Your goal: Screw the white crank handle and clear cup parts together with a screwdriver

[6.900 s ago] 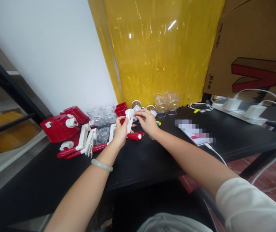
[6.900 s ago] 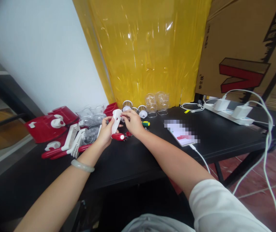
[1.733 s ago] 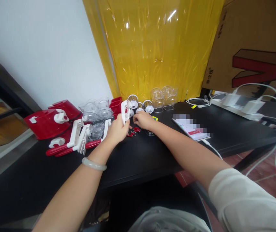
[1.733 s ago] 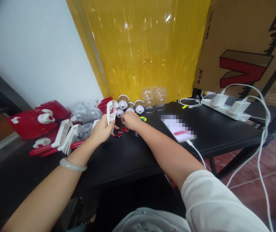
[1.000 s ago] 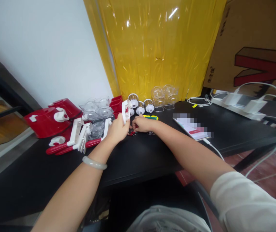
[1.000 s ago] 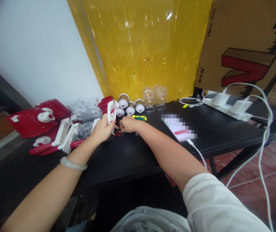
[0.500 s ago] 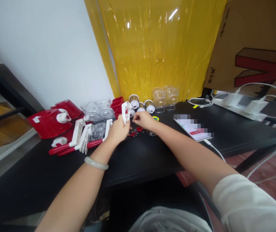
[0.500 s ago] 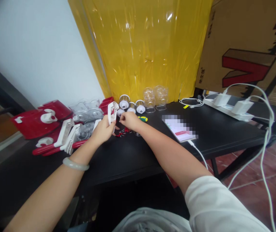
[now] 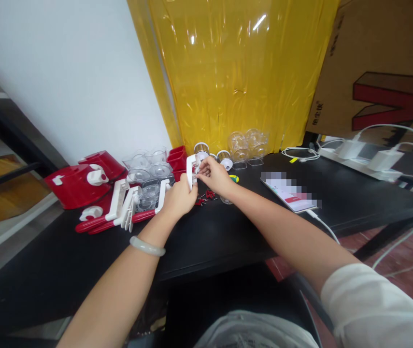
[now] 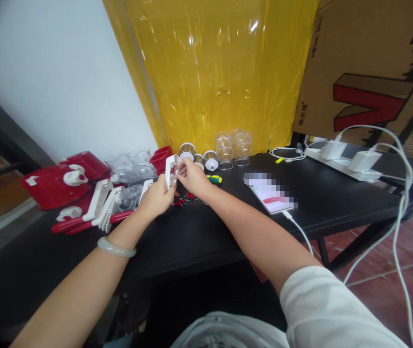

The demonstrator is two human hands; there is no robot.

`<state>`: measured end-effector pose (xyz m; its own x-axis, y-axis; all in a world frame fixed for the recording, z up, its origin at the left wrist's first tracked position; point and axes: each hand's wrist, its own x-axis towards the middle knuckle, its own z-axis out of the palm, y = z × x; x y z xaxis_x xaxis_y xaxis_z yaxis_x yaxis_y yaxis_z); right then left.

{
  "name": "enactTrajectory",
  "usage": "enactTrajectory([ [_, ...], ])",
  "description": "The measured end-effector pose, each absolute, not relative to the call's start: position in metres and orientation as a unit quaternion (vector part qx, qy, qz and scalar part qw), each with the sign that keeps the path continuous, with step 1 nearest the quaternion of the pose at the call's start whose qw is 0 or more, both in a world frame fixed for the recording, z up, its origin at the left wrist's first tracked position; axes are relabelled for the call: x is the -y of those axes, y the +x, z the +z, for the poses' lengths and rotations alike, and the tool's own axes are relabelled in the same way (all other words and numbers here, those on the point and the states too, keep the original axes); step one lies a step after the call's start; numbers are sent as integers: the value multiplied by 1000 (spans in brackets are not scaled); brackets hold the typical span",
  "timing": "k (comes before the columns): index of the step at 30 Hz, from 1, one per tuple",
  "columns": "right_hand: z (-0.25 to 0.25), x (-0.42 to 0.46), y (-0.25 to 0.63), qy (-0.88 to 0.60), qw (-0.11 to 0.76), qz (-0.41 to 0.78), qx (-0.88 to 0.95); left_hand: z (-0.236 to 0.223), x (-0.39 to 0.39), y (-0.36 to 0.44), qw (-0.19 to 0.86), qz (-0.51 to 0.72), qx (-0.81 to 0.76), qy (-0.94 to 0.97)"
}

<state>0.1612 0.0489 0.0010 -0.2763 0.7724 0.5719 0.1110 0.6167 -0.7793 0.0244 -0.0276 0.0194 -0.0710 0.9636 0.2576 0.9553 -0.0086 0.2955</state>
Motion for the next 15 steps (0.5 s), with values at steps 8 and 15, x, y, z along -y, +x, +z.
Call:
enactTrajectory([
  [8,-2,-53,161,-295,516,307,743,23,31,28,-40,141,-717,682],
  [15,0,-49,162,-291,521,317,737,22,32,29,-60,128,-714,686],
])
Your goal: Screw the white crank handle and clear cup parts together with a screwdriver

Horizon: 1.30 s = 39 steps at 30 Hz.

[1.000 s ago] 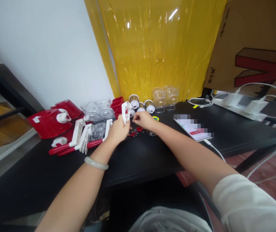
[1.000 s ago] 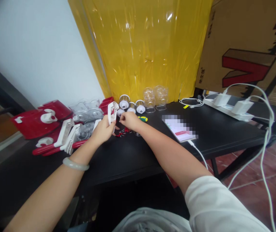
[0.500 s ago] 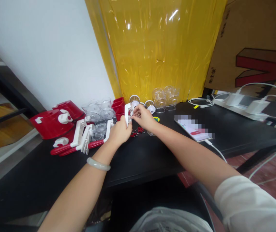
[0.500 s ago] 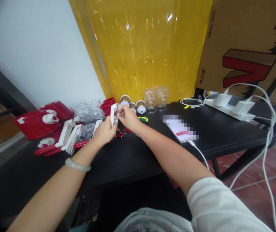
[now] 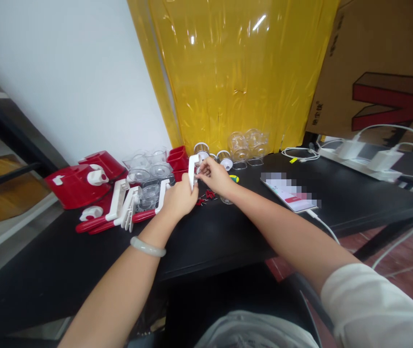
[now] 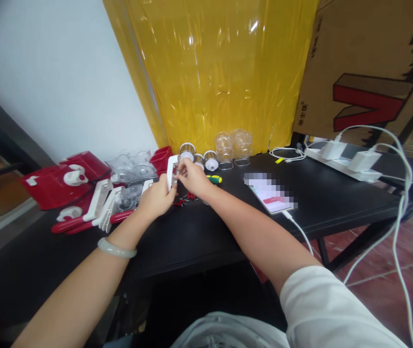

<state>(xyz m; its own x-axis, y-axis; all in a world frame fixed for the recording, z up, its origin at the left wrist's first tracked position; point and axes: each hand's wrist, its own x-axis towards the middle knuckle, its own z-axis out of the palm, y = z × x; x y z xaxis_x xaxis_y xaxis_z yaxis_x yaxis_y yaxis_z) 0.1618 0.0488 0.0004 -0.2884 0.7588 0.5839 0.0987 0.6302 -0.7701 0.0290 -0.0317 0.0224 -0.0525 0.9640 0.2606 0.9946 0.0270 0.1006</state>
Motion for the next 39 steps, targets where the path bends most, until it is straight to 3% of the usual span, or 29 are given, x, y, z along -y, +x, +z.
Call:
enactTrajectory([
  [25,1,-50,164,-272,522,284,757,20,29,23,55,-144,689,-708],
  [39,0,-49,169,-270,542,173,777,15,23,10,-131,-308,540,-772],
])
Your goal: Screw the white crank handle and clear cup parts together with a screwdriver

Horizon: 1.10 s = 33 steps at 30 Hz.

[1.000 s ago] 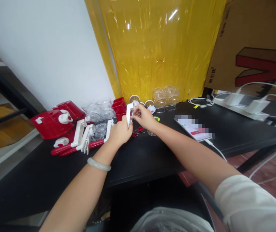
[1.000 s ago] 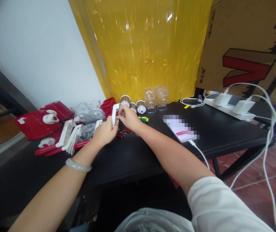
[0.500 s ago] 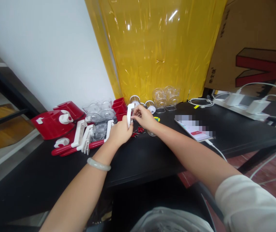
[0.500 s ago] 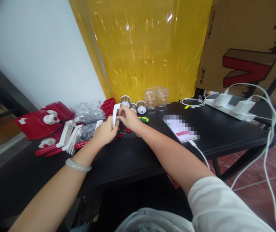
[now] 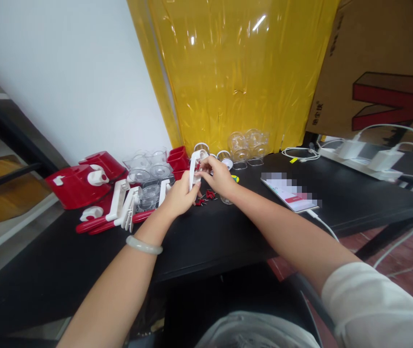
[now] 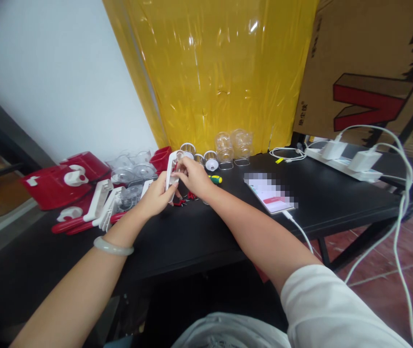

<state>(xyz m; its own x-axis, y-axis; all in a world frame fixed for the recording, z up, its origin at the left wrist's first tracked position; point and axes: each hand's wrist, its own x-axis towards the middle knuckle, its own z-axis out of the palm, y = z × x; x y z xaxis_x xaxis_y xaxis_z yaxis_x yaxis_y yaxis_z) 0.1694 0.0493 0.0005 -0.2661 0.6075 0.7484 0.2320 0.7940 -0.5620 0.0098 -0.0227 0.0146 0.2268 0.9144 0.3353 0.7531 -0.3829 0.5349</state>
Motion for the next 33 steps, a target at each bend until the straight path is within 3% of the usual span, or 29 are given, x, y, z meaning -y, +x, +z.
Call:
enactTrajectory([
  [13,4,-45,174,-303,594,127,734,10,19,4,235,371,-483,758],
  [21,-1,-63,165,-301,638,347,619,5,17,5,219,396,-445,772],
  [26,1,-63,163,-236,570,536,576,4,17,11,209,410,-453,764],
  [33,-1,-57,162,-195,535,583,580,0,13,8,215,421,-456,754],
])
